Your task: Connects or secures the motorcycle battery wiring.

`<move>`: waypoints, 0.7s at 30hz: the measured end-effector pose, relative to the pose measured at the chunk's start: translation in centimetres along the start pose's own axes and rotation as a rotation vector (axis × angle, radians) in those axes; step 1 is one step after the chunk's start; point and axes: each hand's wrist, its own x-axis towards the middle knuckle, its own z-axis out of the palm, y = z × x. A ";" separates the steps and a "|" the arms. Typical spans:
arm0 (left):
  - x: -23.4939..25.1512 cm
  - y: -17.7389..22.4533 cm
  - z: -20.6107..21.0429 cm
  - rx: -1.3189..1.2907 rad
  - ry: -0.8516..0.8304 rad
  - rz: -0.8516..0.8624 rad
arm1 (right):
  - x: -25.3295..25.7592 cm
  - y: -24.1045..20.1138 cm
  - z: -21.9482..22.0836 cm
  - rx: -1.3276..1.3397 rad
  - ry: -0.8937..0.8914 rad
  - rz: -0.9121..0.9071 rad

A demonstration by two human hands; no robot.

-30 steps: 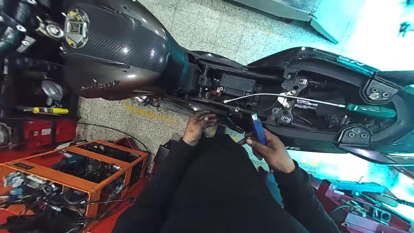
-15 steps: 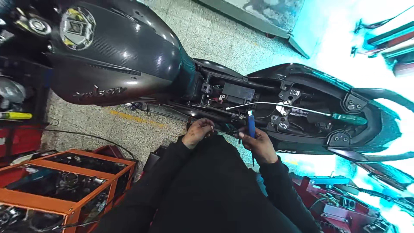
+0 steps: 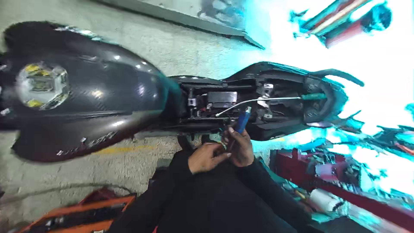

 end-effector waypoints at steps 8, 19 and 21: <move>0.7 -0.5 1.9 -0.032 -0.115 0.018 | -1.6 0.6 -1.7 -0.269 0.079 -0.065; 3.9 -1.0 3.2 0.117 -0.011 -0.069 | 2.1 -15.0 -14.6 -1.816 -0.252 -0.283; 4.0 -2.3 2.5 0.171 0.084 -0.202 | 3.6 -17.2 -17.9 -2.018 -0.341 -0.310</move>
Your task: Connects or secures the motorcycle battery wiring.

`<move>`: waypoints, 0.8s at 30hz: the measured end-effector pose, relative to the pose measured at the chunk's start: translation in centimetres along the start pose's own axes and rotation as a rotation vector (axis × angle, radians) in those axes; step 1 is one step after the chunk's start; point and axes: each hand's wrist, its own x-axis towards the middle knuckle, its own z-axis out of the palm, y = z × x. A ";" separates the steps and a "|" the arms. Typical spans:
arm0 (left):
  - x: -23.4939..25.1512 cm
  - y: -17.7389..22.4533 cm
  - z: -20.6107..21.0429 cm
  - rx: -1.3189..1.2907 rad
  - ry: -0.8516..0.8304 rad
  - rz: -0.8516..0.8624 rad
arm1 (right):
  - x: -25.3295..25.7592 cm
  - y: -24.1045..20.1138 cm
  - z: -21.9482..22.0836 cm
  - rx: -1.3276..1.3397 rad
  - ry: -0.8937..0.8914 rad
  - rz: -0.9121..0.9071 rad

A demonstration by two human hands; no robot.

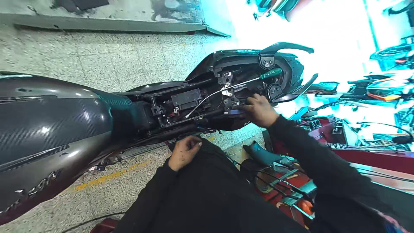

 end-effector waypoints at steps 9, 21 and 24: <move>-0.5 -4.3 -0.5 -0.022 0.318 -0.223 | -0.7 5.9 2.3 -0.029 -0.043 -0.073; 2.4 -5.3 -4.2 0.308 0.346 -0.433 | 1.3 3.7 3.6 0.095 -0.087 0.125; 4.4 -6.1 -4.9 0.299 0.380 -0.364 | 1.4 3.0 3.4 0.101 -0.141 0.183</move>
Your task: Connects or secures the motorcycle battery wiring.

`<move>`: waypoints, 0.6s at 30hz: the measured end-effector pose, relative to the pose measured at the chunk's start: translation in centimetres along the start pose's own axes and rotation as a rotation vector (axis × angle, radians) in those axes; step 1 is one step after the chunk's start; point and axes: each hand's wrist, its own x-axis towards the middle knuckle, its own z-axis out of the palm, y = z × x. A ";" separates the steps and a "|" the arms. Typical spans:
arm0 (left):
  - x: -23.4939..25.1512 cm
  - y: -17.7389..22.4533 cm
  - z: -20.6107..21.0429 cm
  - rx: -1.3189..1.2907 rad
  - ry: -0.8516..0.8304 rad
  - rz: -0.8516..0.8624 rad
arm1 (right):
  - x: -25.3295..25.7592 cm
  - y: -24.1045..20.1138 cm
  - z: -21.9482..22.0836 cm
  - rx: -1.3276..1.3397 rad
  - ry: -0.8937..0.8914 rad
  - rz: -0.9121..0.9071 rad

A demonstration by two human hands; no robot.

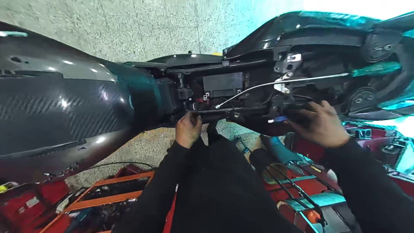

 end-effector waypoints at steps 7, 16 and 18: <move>4.3 -0.7 1.8 -0.163 0.098 0.162 | -2.3 -5.9 -0.2 0.190 0.207 0.246; 7.1 -0.7 2.2 -0.093 -0.021 0.251 | -0.5 -23.1 11.3 1.723 -0.149 0.642; 7.3 -0.6 2.3 -0.110 -0.020 0.232 | -0.4 -25.3 12.6 1.815 -0.212 0.645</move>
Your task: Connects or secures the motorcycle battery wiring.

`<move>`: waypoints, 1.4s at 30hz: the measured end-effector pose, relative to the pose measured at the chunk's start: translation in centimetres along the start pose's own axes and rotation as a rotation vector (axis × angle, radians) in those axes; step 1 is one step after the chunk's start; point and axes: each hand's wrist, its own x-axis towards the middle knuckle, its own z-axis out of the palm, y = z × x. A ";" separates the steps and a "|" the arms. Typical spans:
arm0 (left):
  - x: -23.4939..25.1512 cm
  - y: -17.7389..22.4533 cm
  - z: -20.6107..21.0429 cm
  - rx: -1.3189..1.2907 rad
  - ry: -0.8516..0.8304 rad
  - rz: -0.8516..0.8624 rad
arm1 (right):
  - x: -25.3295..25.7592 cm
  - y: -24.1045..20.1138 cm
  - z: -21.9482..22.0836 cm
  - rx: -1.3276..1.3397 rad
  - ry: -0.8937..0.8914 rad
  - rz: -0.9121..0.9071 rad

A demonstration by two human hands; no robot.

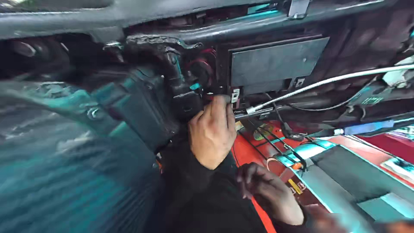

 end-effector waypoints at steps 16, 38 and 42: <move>0.1 0.2 0.9 -0.056 0.019 -0.072 | 13.2 -4.5 1.2 -0.732 0.485 -0.844; 0.4 0.8 0.7 -0.049 0.032 -0.140 | 14.7 -6.8 2.0 -0.942 0.488 -0.761; 0.6 0.8 0.5 -0.052 0.010 -0.143 | 14.9 -6.5 1.7 -0.953 0.516 -0.792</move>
